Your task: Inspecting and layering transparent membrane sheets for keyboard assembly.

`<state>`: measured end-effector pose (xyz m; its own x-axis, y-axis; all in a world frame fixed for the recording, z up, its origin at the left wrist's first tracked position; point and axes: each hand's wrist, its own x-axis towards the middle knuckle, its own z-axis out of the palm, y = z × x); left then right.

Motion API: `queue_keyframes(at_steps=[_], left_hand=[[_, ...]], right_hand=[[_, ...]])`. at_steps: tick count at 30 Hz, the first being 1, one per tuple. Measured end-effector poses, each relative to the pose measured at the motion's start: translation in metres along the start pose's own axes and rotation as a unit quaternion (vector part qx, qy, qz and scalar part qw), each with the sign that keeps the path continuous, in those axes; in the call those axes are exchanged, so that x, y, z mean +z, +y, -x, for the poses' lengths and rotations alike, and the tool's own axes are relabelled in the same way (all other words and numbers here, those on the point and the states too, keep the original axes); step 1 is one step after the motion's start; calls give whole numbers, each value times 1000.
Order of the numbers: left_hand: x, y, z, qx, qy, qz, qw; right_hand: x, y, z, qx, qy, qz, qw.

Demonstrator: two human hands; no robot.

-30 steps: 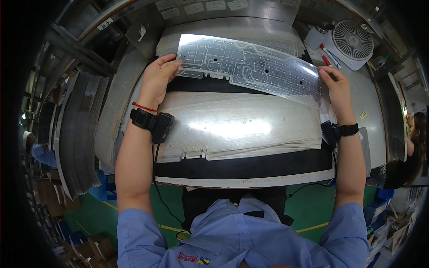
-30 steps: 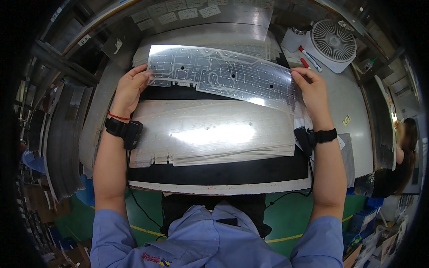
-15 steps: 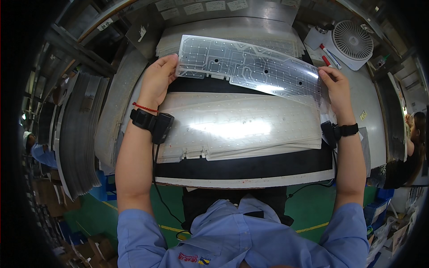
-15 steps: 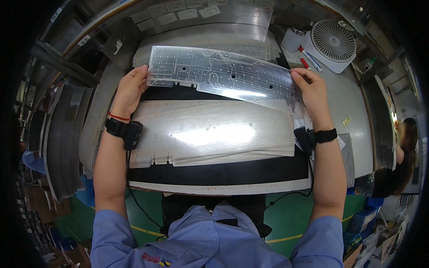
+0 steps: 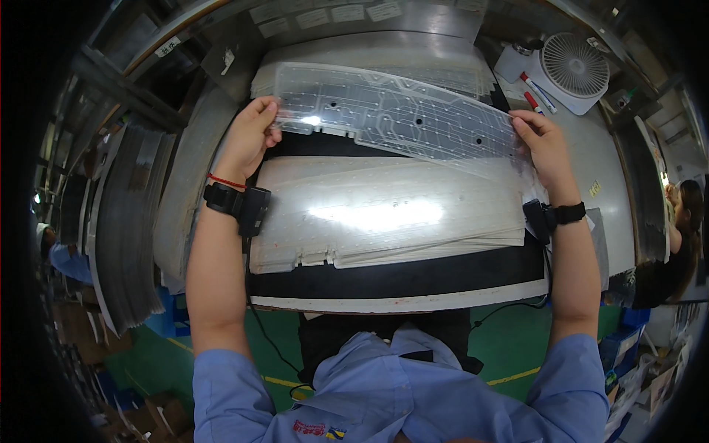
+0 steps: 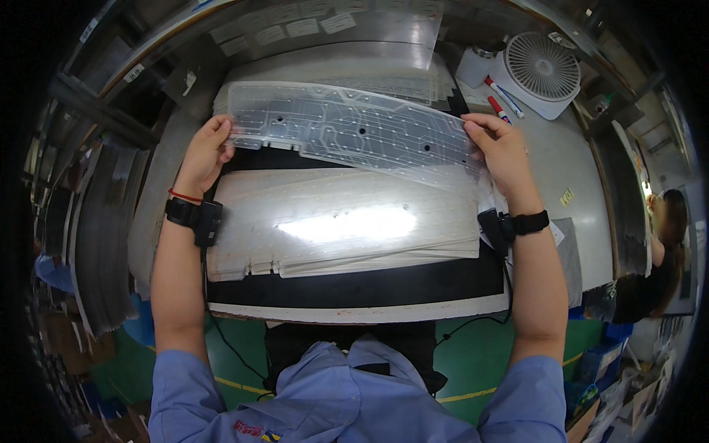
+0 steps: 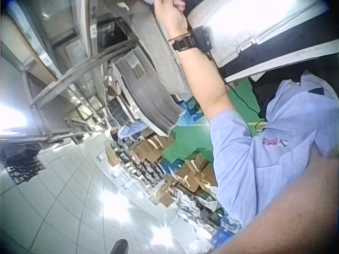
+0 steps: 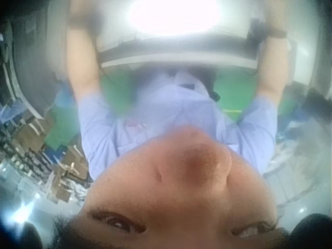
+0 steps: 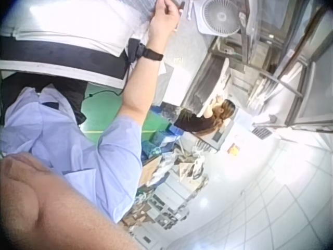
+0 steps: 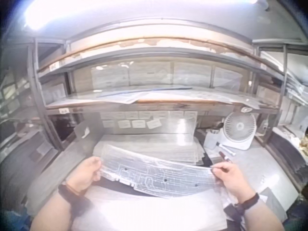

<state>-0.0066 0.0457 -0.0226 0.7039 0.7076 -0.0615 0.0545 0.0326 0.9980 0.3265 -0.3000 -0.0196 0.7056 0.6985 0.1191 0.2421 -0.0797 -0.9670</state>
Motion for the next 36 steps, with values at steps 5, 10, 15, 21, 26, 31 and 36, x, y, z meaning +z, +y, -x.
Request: queue_keyframes(at_steps=[5,10,15,21,26,31,36], left_hand=[[-41,-14,-16,38,34,102,993],[-16,-3,-15,61,139,204,967],[-34,-6,-14,45,109,154,981],[-40,-12,-16,29,109,174,978],[-37,-10,-15,9,103,148,984],[-28,-3,-10,-10,56,112,992],[-26,5,-4,-44,2,63,997]], right_hand=[[0,-2,-2,8,19,-49,999],[-2,-2,0,5,7,25,1000],[7,-19,12,-39,-142,188,971],[10,-23,17,-57,-266,245,931],[12,-23,17,-62,-243,226,942],[10,-17,14,-64,-217,158,961],[13,-24,17,-4,-186,119,975]])
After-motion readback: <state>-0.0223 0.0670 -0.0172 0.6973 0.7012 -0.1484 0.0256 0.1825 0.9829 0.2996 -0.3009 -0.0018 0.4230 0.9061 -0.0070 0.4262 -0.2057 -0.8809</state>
